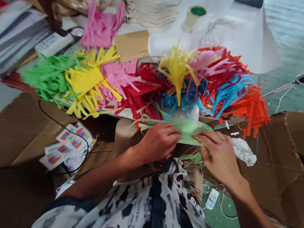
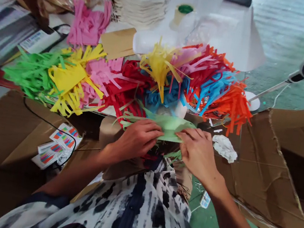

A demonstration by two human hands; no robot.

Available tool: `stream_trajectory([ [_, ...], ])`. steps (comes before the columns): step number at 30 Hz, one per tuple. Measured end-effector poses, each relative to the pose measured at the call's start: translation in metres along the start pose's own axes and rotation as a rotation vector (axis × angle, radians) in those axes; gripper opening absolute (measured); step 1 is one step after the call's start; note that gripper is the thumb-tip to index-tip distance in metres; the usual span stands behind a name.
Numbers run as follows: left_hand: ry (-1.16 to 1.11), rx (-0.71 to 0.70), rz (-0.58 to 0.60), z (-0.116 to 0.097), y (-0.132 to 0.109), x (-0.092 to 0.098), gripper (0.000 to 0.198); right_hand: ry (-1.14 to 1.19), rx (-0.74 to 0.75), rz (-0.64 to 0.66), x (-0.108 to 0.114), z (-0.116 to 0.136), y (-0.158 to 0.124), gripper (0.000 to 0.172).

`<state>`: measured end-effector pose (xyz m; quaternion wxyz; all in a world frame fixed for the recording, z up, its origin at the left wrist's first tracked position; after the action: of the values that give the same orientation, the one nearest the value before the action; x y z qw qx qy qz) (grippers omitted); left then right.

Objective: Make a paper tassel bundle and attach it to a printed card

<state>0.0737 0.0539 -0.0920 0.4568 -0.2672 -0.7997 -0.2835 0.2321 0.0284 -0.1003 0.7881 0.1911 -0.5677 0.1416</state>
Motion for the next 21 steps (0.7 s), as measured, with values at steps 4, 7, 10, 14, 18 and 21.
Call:
stream_trajectory([
  [4,-0.138,0.153,-0.002,0.020,0.005,0.006,0.015,0.119,-0.059,0.021,0.006,-0.015,0.008,0.028],
  [7,-0.107,0.271,-0.065,0.031,0.009,0.007,0.015,0.162,-0.173,-0.016,0.007,-0.026,0.015,0.024],
  [10,0.006,0.339,-0.136,0.035,0.010,0.006,0.014,0.139,-0.272,-0.031,0.000,-0.035,0.021,0.034],
  [14,0.113,0.426,-0.172,0.041,0.011,0.007,0.012,0.063,-0.358,-0.046,-0.007,-0.042,0.025,0.033],
  [18,0.145,0.545,-0.081,0.053,0.017,0.004,0.020,-0.040,-0.379,-0.008,-0.008,-0.041,0.031,0.033],
  [21,0.161,0.589,-0.012,0.058,0.023,0.001,0.024,-0.075,-0.396,0.014,-0.010,-0.042,0.033,0.038],
])
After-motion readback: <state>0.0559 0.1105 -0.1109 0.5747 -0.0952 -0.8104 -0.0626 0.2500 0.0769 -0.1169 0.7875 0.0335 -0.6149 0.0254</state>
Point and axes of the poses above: each hand's wrist, its own y-axis towards the middle knuckle, its own x-axis out of the back of the hand, z = x × y, the point moved 9 cm from there along y, towards the middle knuckle, and after that the axes turned 6 degrees about x, right-handed, at the moved point
